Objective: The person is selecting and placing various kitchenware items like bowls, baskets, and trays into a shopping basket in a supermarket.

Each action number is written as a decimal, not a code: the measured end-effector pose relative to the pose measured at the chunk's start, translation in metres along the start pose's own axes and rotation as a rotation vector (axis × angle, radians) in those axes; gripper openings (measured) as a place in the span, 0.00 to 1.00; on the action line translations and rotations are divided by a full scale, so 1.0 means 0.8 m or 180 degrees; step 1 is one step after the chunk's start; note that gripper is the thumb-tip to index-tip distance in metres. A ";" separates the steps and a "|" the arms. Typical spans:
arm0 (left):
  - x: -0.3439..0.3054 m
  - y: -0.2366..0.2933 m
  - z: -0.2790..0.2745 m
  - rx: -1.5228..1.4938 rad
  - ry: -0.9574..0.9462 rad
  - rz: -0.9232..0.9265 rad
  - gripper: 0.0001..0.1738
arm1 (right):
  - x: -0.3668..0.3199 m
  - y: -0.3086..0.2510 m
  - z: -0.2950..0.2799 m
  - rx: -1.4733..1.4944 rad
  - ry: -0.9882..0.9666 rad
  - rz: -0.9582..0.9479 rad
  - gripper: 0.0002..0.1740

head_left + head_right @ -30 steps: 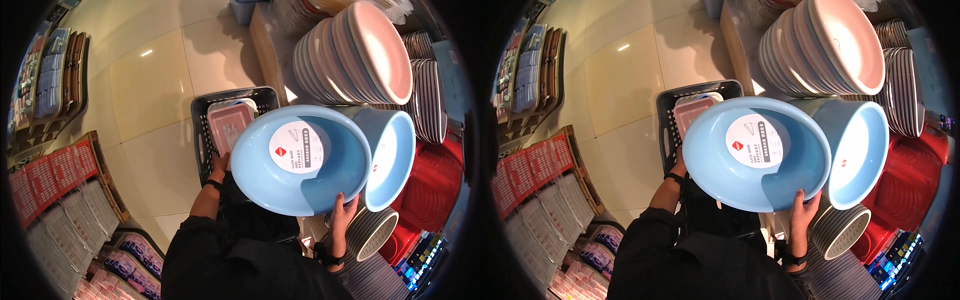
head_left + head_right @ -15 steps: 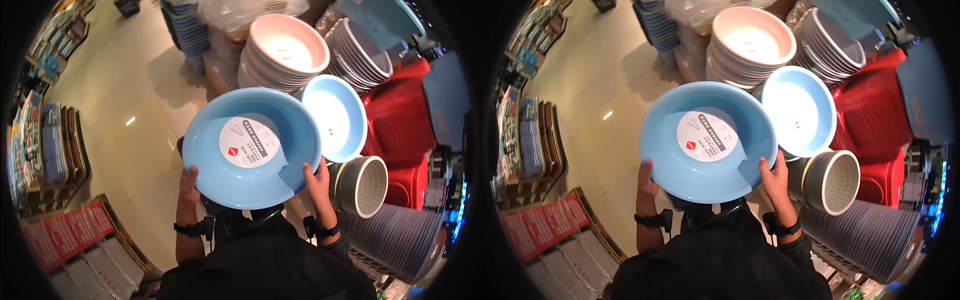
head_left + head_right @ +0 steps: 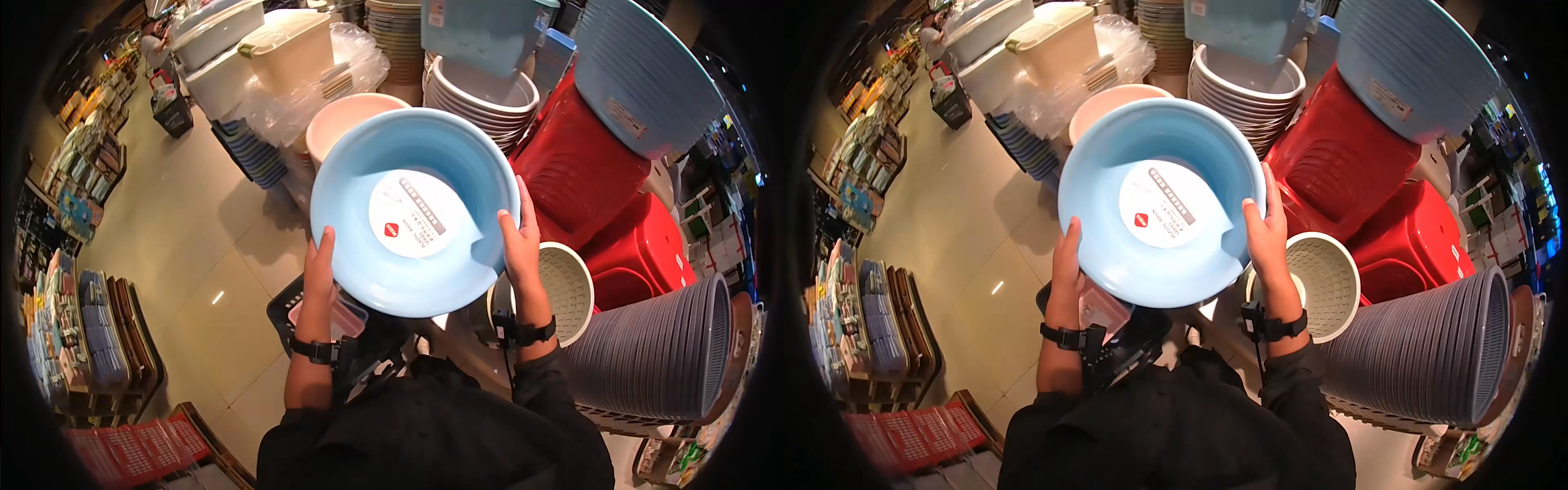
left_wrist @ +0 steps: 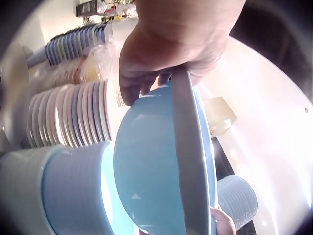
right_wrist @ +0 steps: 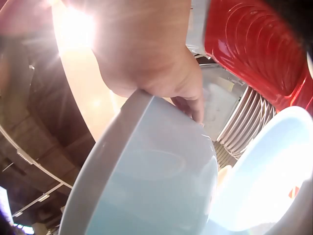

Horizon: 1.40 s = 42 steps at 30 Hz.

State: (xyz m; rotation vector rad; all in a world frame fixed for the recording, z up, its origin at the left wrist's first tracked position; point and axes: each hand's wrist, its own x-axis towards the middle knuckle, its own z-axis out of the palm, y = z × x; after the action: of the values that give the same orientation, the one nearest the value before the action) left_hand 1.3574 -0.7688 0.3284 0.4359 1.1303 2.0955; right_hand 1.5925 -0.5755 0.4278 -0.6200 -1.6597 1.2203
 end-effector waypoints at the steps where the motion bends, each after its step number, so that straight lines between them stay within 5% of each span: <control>1: 0.010 -0.005 0.028 0.0040 -0.0069 0.0024 0.30 | 0.016 0.007 -0.021 -0.0009 0.0045 -0.0020 0.35; 8: 0.066 -0.057 0.092 0.0609 -0.0112 -0.0034 0.32 | 0.085 0.076 -0.095 -0.0087 0.0106 0.0672 0.35; 23: 0.114 -0.133 0.068 0.0856 0.0095 -0.0470 0.30 | 0.099 0.181 -0.103 -0.0930 0.0077 0.1059 0.36; 35: 0.113 -0.160 0.053 0.0995 0.0115 -0.0434 0.29 | 0.092 0.223 -0.110 -0.1580 -0.0211 0.1357 0.38; 40: 0.107 -0.151 0.047 0.0885 0.0142 -0.0634 0.33 | 0.089 0.184 -0.103 -0.1543 -0.0240 0.1653 0.41; 42: 0.101 -0.158 0.025 0.1171 -0.0113 -0.0425 0.37 | 0.093 0.204 -0.106 -0.2340 -0.0145 0.0686 0.42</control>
State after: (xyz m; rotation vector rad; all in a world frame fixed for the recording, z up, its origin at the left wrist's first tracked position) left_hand 1.3666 -0.6519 0.2327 0.5501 1.4873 1.7602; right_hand 1.6163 -0.4168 0.3108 -1.2478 -2.1220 0.7366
